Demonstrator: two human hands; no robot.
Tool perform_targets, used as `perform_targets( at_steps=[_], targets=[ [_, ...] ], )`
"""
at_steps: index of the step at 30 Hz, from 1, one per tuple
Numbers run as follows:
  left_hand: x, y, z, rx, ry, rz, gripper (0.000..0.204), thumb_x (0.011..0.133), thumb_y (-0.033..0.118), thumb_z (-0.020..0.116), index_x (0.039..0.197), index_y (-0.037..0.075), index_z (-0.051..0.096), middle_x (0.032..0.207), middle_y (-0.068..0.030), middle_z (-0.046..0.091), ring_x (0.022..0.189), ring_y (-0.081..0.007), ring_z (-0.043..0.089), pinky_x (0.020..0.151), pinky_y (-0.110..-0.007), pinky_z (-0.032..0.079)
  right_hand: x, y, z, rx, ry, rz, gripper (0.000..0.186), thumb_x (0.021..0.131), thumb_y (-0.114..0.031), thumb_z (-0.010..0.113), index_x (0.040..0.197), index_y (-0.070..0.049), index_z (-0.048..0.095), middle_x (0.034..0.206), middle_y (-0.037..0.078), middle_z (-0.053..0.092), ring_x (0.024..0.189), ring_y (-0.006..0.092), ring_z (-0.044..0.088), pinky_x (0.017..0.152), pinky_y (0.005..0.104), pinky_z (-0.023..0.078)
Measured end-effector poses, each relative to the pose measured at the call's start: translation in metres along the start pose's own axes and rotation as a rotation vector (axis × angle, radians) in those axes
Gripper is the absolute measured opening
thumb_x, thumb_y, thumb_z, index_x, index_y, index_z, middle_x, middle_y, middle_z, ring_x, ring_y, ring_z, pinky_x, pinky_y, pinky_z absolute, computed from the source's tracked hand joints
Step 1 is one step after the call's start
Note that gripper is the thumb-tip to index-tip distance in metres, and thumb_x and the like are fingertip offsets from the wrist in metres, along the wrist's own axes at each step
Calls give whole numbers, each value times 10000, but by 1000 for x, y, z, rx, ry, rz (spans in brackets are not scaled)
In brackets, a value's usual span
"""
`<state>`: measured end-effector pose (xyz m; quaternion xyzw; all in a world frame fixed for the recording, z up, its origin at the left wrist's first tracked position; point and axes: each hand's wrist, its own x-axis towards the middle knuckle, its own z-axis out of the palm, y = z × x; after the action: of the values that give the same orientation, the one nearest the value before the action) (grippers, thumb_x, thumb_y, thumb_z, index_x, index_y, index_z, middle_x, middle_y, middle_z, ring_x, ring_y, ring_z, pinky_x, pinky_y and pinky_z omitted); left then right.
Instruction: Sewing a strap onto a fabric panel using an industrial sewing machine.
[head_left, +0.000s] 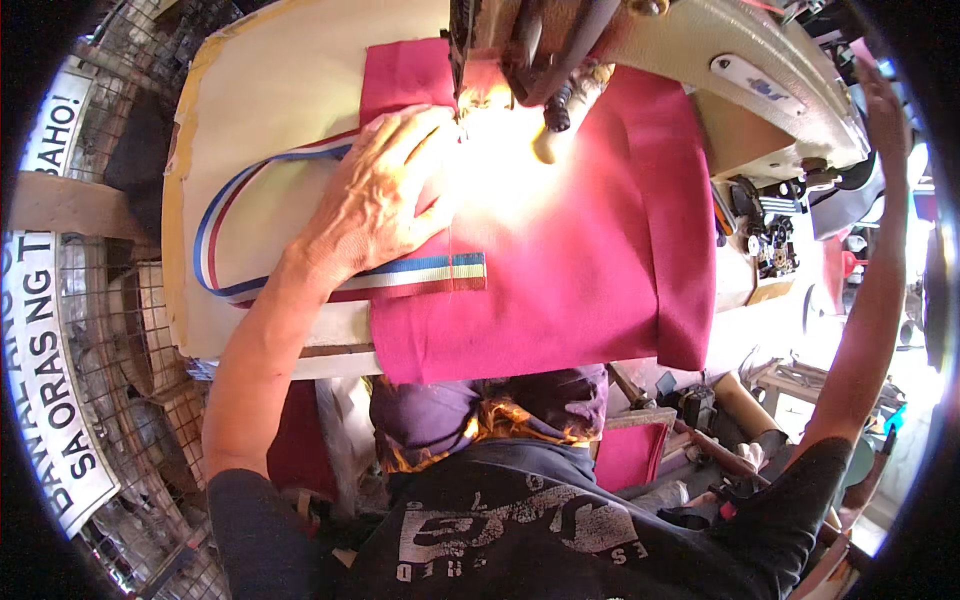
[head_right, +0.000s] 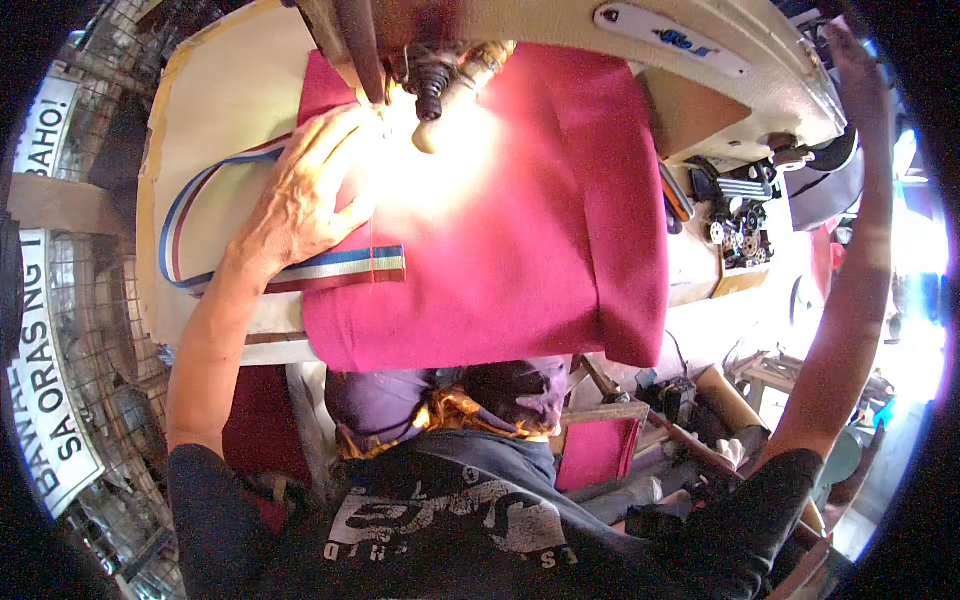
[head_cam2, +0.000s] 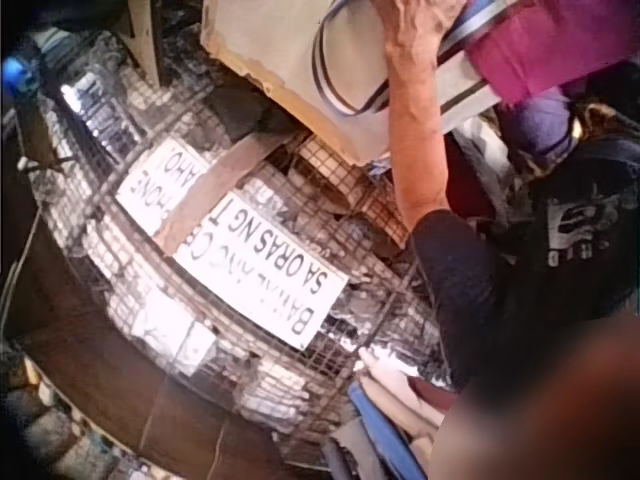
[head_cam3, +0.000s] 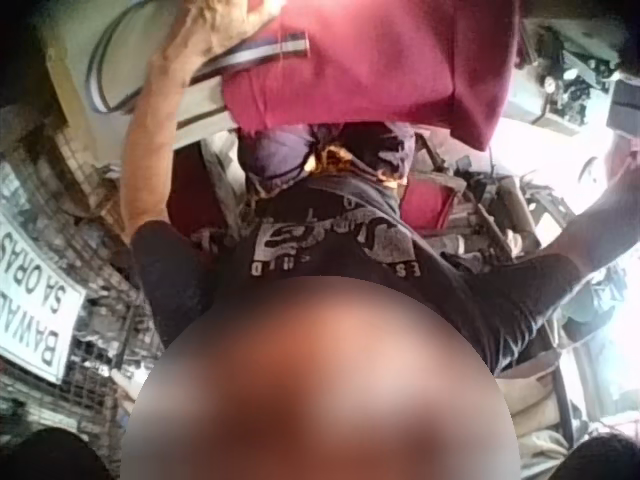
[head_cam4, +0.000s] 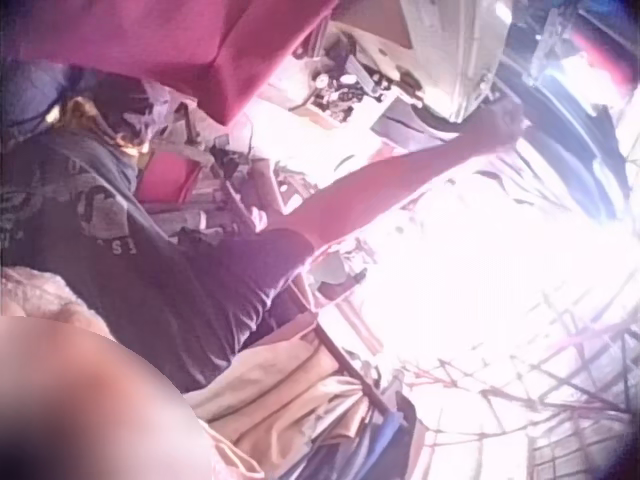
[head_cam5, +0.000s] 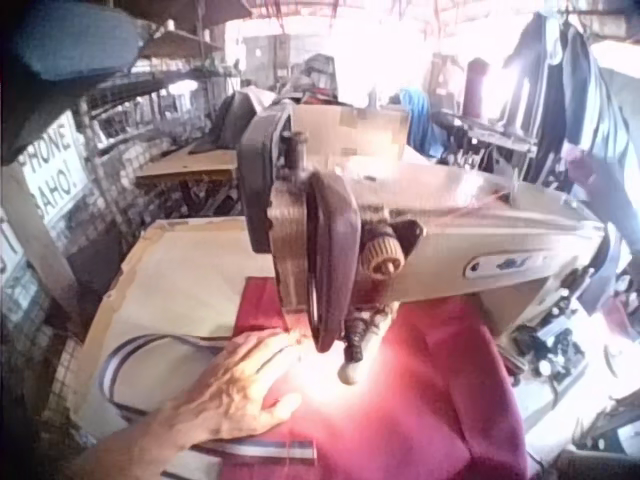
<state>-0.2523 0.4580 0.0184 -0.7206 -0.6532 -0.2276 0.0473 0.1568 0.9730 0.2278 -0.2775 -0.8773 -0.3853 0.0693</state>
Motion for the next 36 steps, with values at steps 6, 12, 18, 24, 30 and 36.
perform_targets(
  at_steps=[6, 12, 18, 24, 30, 36],
  targets=[
    [-2, -4, 2, -7, -52, -78, 584, 885, 293, 681, 1376, 12, 539, 1478, -169, 500, 1395, -332, 438, 1183, -497, 331, 3, 7, 56, 940, -259, 713, 389, 1068, -274, 489, 1370, -58, 607, 1198, 181, 704, 1033, 271, 683, 989, 361, 493],
    [-2, -3, 2, 23, -35, -48, 627, 884, 316, 675, 1406, 3, 522, 1482, -174, 501, 1423, -342, 417, 1188, -492, 324, 4, -7, 38, 1171, -378, 747, 447, 1038, -386, 536, 1211, -3, 688, 1070, 160, 738, 939, 248, 693, 882, 342, 518],
    [-1, -3, 2, 13, -34, -37, 628, 868, 239, 696, 1412, -17, 516, 1485, -193, 507, 1418, -358, 428, 1203, -473, 316, 1, -2, 34, 866, -285, 489, 409, 1054, -329, 485, 1259, -19, 654, 1096, 179, 724, 943, 234, 694, 887, 366, 520],
    [3, -9, 1, 5, -46, -38, 625, 880, 257, 692, 1411, -20, 514, 1477, -194, 510, 1419, -361, 426, 1208, -480, 311, 2, 5, 36, 665, -301, 251, 368, 1046, -269, 490, 1270, -33, 661, 1158, 204, 713, 1025, 273, 706, 957, 383, 518],
    [2, -11, 0, 5, -45, -27, 624, 883, 279, 699, 1402, -20, 522, 1457, -194, 523, 1415, -362, 430, 1205, -485, 315, -26, 13, 38, 561, -355, 240, 363, 1027, -202, 513, 1336, -57, 638, 1207, 200, 702, 1061, 300, 703, 976, 358, 524],
    [6, -12, -4, -56, -15, -20, 552, 890, 283, 697, 1332, -24, 573, 1408, -211, 555, 1375, -378, 469, 1172, -492, 355, -74, 8, 38, 997, 37, 690, 449, 1055, -326, 527, 1398, -44, 597, 1370, 137, 637, 1185, 233, 638, 1028, 334, 471]
  ],
)
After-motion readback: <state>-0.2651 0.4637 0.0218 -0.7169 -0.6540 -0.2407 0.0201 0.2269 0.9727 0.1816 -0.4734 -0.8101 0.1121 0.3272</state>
